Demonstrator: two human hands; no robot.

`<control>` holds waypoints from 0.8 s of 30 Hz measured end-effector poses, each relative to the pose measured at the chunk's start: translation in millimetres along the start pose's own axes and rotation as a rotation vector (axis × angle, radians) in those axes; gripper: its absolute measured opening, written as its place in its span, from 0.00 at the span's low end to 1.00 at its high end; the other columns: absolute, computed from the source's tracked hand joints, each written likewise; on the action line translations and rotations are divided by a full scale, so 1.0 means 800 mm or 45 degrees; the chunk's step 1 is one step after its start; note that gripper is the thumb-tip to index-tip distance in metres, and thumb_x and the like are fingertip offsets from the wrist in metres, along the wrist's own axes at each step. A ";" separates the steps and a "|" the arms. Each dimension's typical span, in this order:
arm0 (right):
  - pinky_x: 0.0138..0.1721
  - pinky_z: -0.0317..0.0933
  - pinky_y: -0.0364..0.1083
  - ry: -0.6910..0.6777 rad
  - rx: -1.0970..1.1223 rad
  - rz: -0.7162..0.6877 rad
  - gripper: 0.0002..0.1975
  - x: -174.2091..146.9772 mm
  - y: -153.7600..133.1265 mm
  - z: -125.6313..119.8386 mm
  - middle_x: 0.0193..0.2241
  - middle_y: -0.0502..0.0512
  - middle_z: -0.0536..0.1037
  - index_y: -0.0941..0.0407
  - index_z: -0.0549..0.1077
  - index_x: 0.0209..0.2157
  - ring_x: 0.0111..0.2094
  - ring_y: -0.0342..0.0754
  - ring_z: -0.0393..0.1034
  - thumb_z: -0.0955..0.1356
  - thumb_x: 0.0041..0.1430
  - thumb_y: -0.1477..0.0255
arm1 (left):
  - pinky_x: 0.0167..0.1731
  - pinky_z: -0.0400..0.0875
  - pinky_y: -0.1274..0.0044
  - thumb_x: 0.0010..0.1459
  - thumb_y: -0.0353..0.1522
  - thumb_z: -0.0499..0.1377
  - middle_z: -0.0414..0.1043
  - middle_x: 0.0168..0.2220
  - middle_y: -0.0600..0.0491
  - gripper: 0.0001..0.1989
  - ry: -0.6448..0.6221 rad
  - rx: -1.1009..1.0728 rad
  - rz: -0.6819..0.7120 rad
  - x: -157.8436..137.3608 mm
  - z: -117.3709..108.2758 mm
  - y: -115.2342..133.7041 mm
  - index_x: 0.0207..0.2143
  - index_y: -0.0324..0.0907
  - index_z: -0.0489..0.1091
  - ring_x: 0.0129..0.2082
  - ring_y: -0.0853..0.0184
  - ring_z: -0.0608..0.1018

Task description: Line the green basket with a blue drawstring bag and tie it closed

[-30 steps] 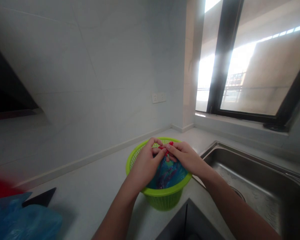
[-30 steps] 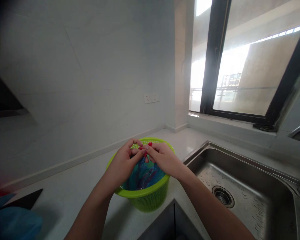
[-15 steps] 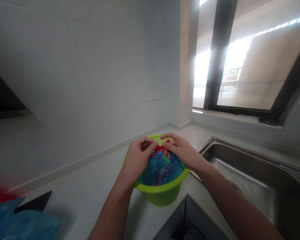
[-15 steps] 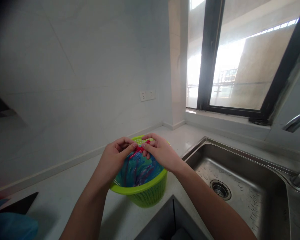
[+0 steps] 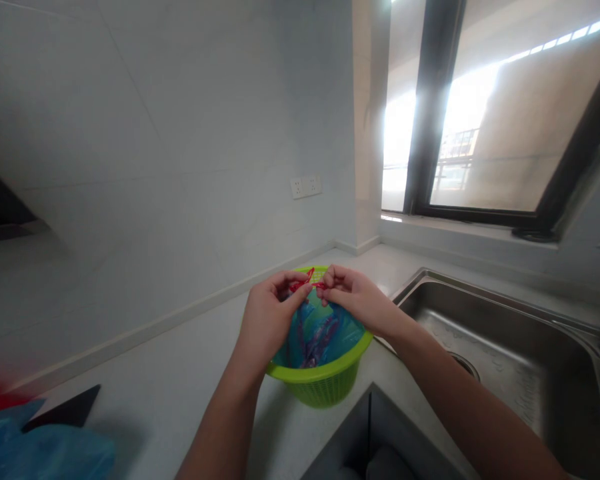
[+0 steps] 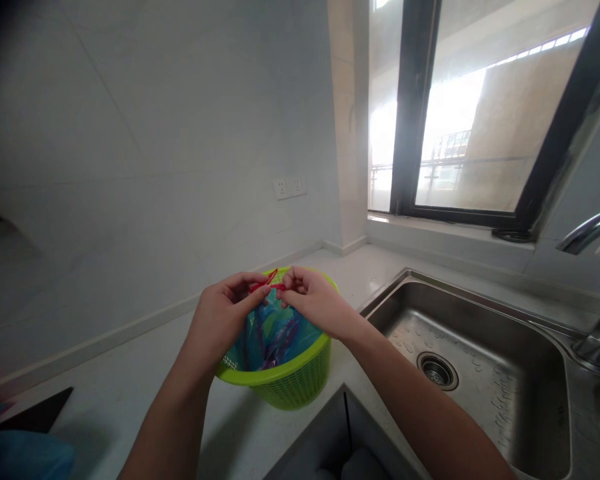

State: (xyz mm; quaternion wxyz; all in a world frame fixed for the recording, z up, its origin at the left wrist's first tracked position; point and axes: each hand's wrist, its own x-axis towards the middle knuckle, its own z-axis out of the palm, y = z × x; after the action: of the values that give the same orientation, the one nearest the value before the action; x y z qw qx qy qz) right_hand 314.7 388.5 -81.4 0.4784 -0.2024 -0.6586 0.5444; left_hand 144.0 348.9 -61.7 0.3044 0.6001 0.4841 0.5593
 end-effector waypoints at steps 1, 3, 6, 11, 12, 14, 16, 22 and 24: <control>0.37 0.61 0.42 -0.013 -0.094 -0.039 0.04 0.000 -0.001 -0.001 0.28 0.47 0.75 0.55 0.68 0.29 0.32 0.42 0.69 0.68 0.52 0.77 | 0.36 0.71 0.74 0.47 0.38 0.70 0.80 0.33 0.49 0.15 0.021 0.007 0.001 0.000 0.000 0.000 0.36 0.40 0.79 0.33 0.62 0.79; 0.42 0.61 0.44 0.002 -0.280 -0.126 0.06 0.000 -0.002 -0.004 0.31 0.49 0.77 0.56 0.73 0.28 0.36 0.44 0.71 0.66 0.51 0.80 | 0.36 0.71 0.73 0.47 0.39 0.70 0.81 0.33 0.48 0.15 0.015 0.028 -0.013 0.000 0.000 0.000 0.36 0.40 0.80 0.34 0.61 0.79; 0.45 0.62 0.46 0.113 -0.448 -0.262 0.13 0.000 -0.004 -0.006 0.32 0.50 0.79 0.55 0.78 0.28 0.38 0.46 0.72 0.63 0.51 0.82 | 0.34 0.71 0.73 0.49 0.39 0.69 0.81 0.34 0.47 0.13 -0.055 0.026 -0.059 0.000 0.002 0.000 0.36 0.41 0.81 0.34 0.61 0.79; 0.46 0.64 0.48 0.196 -0.541 -0.370 0.15 0.002 -0.002 -0.004 0.34 0.52 0.80 0.53 0.80 0.27 0.39 0.46 0.74 0.63 0.52 0.83 | 0.31 0.70 0.75 0.49 0.39 0.69 0.81 0.34 0.49 0.12 -0.222 -0.089 -0.202 0.002 -0.002 -0.005 0.34 0.42 0.81 0.31 0.63 0.78; 0.47 0.64 0.48 0.197 -0.555 -0.387 0.15 0.002 -0.002 -0.003 0.35 0.52 0.80 0.53 0.80 0.28 0.39 0.47 0.74 0.64 0.53 0.83 | 0.31 0.70 0.75 0.49 0.39 0.69 0.80 0.33 0.49 0.12 -0.238 -0.129 -0.231 0.003 -0.003 -0.006 0.34 0.42 0.81 0.30 0.64 0.77; 0.49 0.64 0.49 0.203 -0.585 -0.410 0.13 0.001 -0.003 0.000 0.37 0.53 0.80 0.53 0.80 0.29 0.41 0.47 0.74 0.65 0.54 0.82 | 0.30 0.70 0.76 0.49 0.39 0.69 0.80 0.33 0.50 0.13 -0.239 -0.246 -0.282 0.004 -0.005 -0.008 0.35 0.41 0.81 0.28 0.67 0.76; 0.50 0.63 0.50 0.205 -0.617 -0.401 0.11 0.000 -0.005 0.002 0.39 0.53 0.80 0.53 0.80 0.31 0.43 0.48 0.74 0.66 0.56 0.80 | 0.31 0.70 0.77 0.49 0.38 0.70 0.80 0.33 0.50 0.12 -0.214 -0.402 -0.335 0.006 -0.006 -0.007 0.35 0.41 0.81 0.28 0.68 0.76; 0.51 0.62 0.50 0.167 -0.686 -0.354 0.05 -0.002 -0.008 0.004 0.44 0.55 0.79 0.54 0.79 0.37 0.45 0.50 0.73 0.71 0.58 0.71 | 0.31 0.70 0.79 0.49 0.34 0.69 0.75 0.25 0.53 0.08 -0.235 -0.695 -0.430 0.007 -0.006 -0.003 0.29 0.38 0.79 0.25 0.71 0.74; 0.50 0.62 0.49 0.130 -0.668 -0.382 0.04 -0.001 -0.007 0.004 0.42 0.55 0.79 0.54 0.79 0.35 0.44 0.49 0.73 0.70 0.59 0.71 | 0.30 0.70 0.80 0.49 0.33 0.68 0.75 0.24 0.52 0.07 -0.278 -0.720 -0.431 0.008 -0.006 -0.003 0.29 0.37 0.79 0.24 0.72 0.73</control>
State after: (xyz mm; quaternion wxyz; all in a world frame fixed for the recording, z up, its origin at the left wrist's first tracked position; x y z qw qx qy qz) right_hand 314.2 384.2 -76.3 0.5176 -0.2465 -0.7743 0.2681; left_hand 138.2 354.6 -60.7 0.5972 0.4596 0.3672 0.5453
